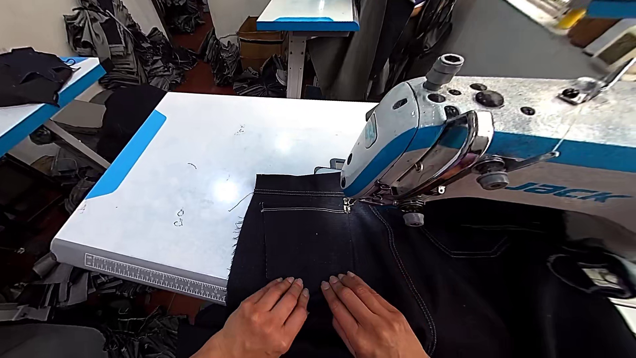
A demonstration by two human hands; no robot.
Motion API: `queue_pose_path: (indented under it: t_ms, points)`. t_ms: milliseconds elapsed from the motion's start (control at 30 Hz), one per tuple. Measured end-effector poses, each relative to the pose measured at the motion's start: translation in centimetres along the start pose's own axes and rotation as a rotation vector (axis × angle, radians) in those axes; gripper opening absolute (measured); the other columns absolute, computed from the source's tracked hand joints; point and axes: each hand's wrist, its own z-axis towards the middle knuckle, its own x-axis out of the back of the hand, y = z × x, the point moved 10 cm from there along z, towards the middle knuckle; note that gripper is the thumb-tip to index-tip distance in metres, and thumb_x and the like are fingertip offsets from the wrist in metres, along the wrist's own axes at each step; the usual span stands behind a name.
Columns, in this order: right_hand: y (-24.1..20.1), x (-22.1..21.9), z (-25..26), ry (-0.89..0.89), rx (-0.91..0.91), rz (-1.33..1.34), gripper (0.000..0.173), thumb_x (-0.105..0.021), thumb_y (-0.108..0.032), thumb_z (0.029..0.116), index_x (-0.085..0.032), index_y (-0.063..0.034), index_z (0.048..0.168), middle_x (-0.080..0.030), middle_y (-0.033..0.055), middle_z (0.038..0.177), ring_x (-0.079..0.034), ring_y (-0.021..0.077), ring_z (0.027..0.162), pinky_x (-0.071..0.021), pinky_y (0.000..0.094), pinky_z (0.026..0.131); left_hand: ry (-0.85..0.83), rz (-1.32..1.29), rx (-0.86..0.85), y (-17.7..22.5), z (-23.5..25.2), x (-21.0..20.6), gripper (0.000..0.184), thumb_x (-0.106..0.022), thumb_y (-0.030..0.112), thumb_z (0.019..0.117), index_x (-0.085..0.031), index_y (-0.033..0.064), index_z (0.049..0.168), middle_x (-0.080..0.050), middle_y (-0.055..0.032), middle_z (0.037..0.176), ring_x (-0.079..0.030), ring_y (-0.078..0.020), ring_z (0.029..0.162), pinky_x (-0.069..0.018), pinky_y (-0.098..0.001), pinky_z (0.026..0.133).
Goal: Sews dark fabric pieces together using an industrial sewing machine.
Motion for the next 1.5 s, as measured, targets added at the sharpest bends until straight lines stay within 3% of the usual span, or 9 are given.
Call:
queue_pose_path:
  t_ms: [233,400,500,633,833,1000,1100,1300,1500]
  points:
    - [0.1,-0.5,1.7,0.008,0.024,0.156,0.019,-0.050,-0.012,0.1008,-0.069,-0.0079,0.098,-0.069,0.0066,0.091,-0.070,0.0224,0.093,-0.0564,0.0328,0.094,0.026,-0.031,-0.022,-0.6,0.0,-0.1,0.020,-0.054,0.011,0.1029,-0.072,0.0074,0.111,-0.076,-0.0078,0.109,-0.072,-0.0201,0.102,-0.0556,-0.0307,0.093]
    - [1.6,-0.5,2.0,-0.012,-0.141,0.140,0.024,-0.054,-0.025,0.0980,-0.072,-0.0104,0.106,-0.068,0.0041,0.085,-0.067,0.0192,0.077,-0.0534,0.0273,0.059,0.072,-0.225,0.054,-2.9,0.6,-0.6,0.018,-0.062,0.022,0.1020,-0.075,0.0126,0.108,-0.074,-0.0026,0.099,-0.067,-0.0175,0.088,-0.0542,-0.0282,0.078]
    - [2.5,-0.7,2.6,-0.036,-0.181,0.131,0.024,-0.056,-0.031,0.0932,-0.068,-0.0132,0.103,-0.068,0.0013,0.084,-0.066,0.0170,0.071,-0.0495,0.0282,0.051,0.057,-0.275,0.129,-4.2,1.6,-1.3,0.023,-0.055,0.026,0.1053,-0.073,0.0126,0.099,-0.072,-0.0025,0.092,-0.068,-0.0173,0.087,-0.0539,-0.0307,0.078]
    - [3.8,-1.1,3.4,-0.065,-0.231,0.188,0.026,-0.052,-0.031,0.0978,-0.073,-0.0165,0.094,-0.068,-0.0016,0.080,-0.067,0.0140,0.068,-0.0495,0.0290,0.050,-0.008,-0.350,0.228,-6.1,3.3,-2.9,0.031,-0.049,0.032,0.1065,-0.071,0.0127,0.094,-0.068,0.0006,0.083,-0.064,-0.0142,0.082,-0.0484,-0.0315,0.079]
    - [6.8,-2.2,3.7,-0.157,-0.381,0.398,0.027,-0.053,-0.034,0.0945,-0.075,-0.0193,0.090,-0.068,-0.0074,0.074,-0.064,0.0061,0.062,-0.0501,0.0294,0.053,-0.122,-0.591,0.254,-7.6,5.1,-3.9,0.029,-0.059,0.037,0.1012,-0.074,0.0120,0.100,-0.070,0.0014,0.088,-0.065,-0.0117,0.087,-0.0487,-0.0339,0.084]
    - [7.5,-2.9,3.6,-0.193,-0.434,0.452,0.027,-0.052,-0.036,0.0947,-0.074,-0.0216,0.090,-0.068,-0.0105,0.075,-0.063,0.0022,0.064,-0.0499,0.0265,0.055,0.117,-0.562,0.332,-7.8,4.6,-2.8,0.013,-0.071,0.029,0.0929,-0.077,0.0173,0.092,-0.072,0.0064,0.088,-0.064,-0.0072,0.087,-0.0489,-0.0268,0.078]
    - [7.6,-3.0,3.5,-0.216,-0.458,0.469,0.026,-0.052,-0.036,0.0948,-0.074,-0.0225,0.091,-0.068,-0.0115,0.076,-0.063,0.0012,0.065,-0.0497,0.0259,0.056,0.254,-0.417,0.213,-6.5,4.1,-1.3,0.009,-0.070,0.021,0.0935,-0.079,0.0205,0.091,-0.070,0.0051,0.087,-0.062,-0.0094,0.088,-0.0460,-0.0280,0.081]
    - [6.6,-2.0,3.8,-0.172,-0.414,0.394,0.030,-0.047,-0.033,0.0950,-0.074,-0.0213,0.089,-0.067,-0.0083,0.074,-0.061,0.0054,0.060,-0.0454,0.0288,0.050,0.258,-0.055,-0.093,-2.6,3.5,0.5,0.019,-0.056,0.008,0.0992,-0.074,0.0141,0.096,-0.070,0.0002,0.090,-0.058,-0.0167,0.082,-0.0437,-0.0333,0.081]
    - [5.8,-1.6,3.7,-0.118,-0.383,0.308,0.030,-0.051,-0.038,0.0967,-0.074,-0.0220,0.085,-0.066,-0.0085,0.072,-0.061,0.0053,0.060,-0.0451,0.0266,0.049,0.245,-0.165,-0.095,-2.9,3.1,0.3,0.016,-0.059,0.008,0.0984,-0.074,0.0117,0.097,-0.070,-0.0024,0.088,-0.060,-0.0177,0.080,-0.0475,-0.0316,0.076]
